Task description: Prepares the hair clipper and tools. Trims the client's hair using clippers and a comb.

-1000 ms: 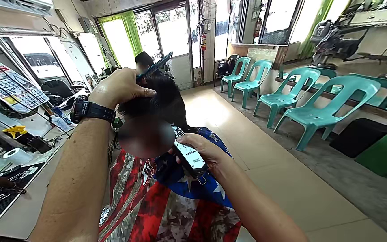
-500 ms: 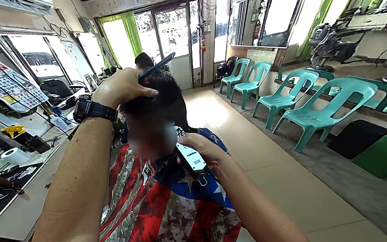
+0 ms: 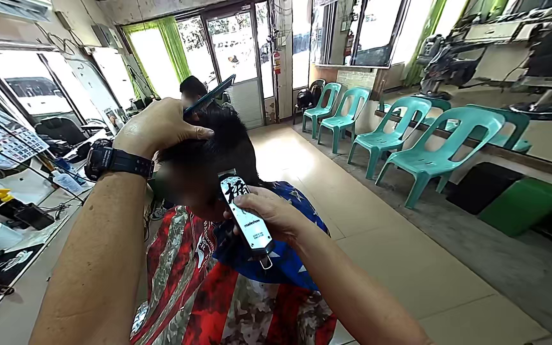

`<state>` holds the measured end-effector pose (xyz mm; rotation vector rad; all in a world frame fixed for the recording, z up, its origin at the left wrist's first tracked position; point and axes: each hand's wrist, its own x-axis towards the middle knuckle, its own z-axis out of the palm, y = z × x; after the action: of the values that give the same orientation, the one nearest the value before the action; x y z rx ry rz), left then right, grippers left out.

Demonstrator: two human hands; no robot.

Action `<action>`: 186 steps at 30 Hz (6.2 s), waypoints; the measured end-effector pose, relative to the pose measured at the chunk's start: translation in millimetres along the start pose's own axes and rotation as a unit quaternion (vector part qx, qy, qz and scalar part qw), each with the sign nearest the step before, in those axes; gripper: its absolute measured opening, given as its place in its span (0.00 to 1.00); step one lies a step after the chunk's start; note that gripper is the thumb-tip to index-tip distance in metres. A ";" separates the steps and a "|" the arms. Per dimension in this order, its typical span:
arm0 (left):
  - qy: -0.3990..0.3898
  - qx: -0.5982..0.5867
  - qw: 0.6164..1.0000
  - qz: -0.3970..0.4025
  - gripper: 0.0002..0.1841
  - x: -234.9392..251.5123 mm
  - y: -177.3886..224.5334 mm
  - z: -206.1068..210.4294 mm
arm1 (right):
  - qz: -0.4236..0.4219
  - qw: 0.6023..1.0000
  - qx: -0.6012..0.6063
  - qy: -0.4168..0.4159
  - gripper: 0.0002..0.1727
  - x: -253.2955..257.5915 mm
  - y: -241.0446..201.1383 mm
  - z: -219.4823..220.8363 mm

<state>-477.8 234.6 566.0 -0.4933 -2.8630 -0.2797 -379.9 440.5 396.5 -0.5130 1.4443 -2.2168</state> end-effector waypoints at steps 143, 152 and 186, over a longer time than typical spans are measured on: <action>0.021 -0.015 0.999 0.039 0.29 1.1 -16.9 6.3 | 0.004 0.998 -0.030 0.053 0.13 -3.3 -3.9 30.1; 0.023 -0.030 0.998 0.045 0.27 -6.2 -18.0 6.9 | -0.076 0.993 0.049 0.076 0.15 -1.3 6.8 19.2; 0.159 0.155 0.975 -0.016 0.14 -147.9 86.0 84.9 | 0.011 0.995 0.077 -0.056 0.18 -37.8 -5.3 -180.8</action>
<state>-327.7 287.8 460.7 -0.3086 -2.5369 0.0796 -444.9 599.8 329.3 -0.5582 1.2048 -2.2228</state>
